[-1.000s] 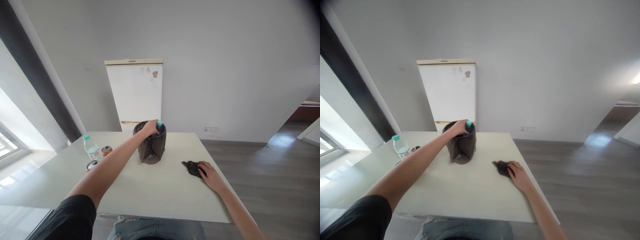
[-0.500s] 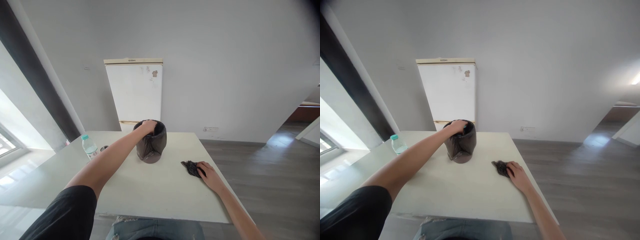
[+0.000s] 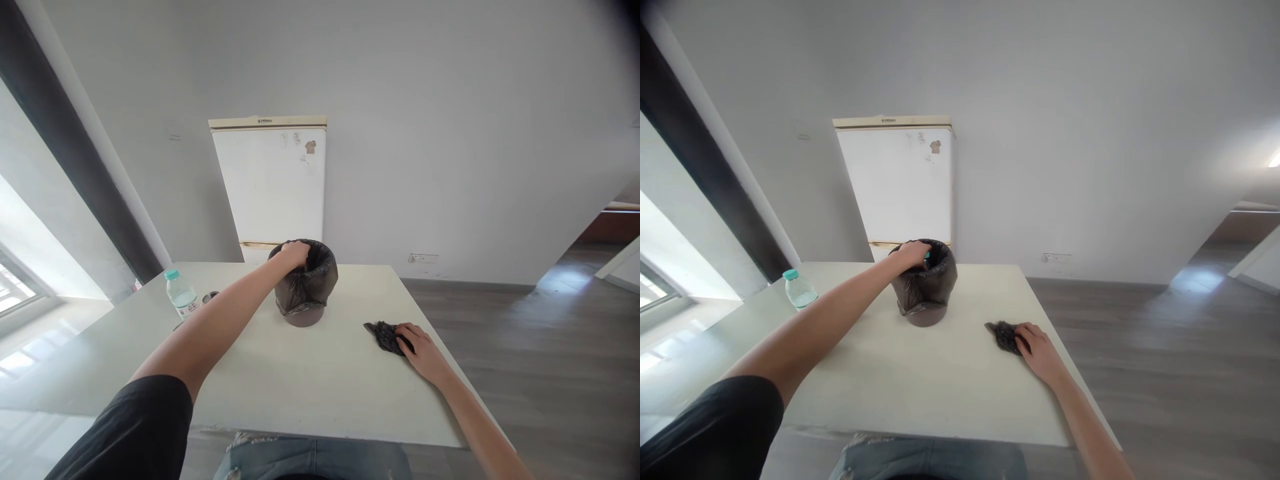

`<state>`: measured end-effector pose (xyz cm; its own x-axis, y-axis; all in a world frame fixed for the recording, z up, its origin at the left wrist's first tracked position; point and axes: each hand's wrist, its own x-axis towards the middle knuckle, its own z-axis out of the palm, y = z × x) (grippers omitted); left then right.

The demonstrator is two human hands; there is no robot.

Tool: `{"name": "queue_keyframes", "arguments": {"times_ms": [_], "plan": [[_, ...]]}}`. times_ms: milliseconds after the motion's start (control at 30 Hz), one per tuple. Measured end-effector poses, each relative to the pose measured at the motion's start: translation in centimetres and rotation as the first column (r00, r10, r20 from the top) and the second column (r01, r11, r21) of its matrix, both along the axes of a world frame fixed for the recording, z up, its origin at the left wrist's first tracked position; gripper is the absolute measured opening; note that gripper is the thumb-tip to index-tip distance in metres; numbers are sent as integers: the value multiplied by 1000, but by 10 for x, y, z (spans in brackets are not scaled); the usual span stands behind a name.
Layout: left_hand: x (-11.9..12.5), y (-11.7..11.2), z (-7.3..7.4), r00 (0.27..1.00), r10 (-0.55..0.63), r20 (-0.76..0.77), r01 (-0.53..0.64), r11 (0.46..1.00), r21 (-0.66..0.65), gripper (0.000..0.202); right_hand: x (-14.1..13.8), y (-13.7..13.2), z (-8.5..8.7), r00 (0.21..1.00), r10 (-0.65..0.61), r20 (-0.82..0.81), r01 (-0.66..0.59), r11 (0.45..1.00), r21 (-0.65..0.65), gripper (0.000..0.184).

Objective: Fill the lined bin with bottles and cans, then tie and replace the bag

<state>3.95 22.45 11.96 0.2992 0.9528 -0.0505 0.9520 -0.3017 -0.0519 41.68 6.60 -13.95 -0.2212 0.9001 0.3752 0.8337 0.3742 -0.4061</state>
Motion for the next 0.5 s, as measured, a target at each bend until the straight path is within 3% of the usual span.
{"name": "queue_keyframes", "arguments": {"times_ms": [200, 333, 367, 433, 500], "plan": [[-27, -5, 11, 989, 13, 149, -32, 991, 130, 61, 0, -1, 1, 1000, 2, -5, -2, 1000, -12, 25], [-86, -26, 18, 940, 0, 340, -104, 952, 288, 58, 2, 0, 0, 1000, -2, -8, 1, 1000, -29, 27], [-108, -35, 18, 891, -30, 453, -164, 909, 383, 53, 2, 0, 0, 1000, 1, -8, -1, 1000, -30, 27], [-157, -55, 11, 797, -32, 603, -375, 756, 537, 39, 3, 1, 0, 1000, 7, -10, -8, 999, -32, 28], [-208, -76, -2, 751, 51, 658, -544, 613, 573, 37, 2, 2, 0, 1000, 12, -14, -13, 999, -32, 28]]}}
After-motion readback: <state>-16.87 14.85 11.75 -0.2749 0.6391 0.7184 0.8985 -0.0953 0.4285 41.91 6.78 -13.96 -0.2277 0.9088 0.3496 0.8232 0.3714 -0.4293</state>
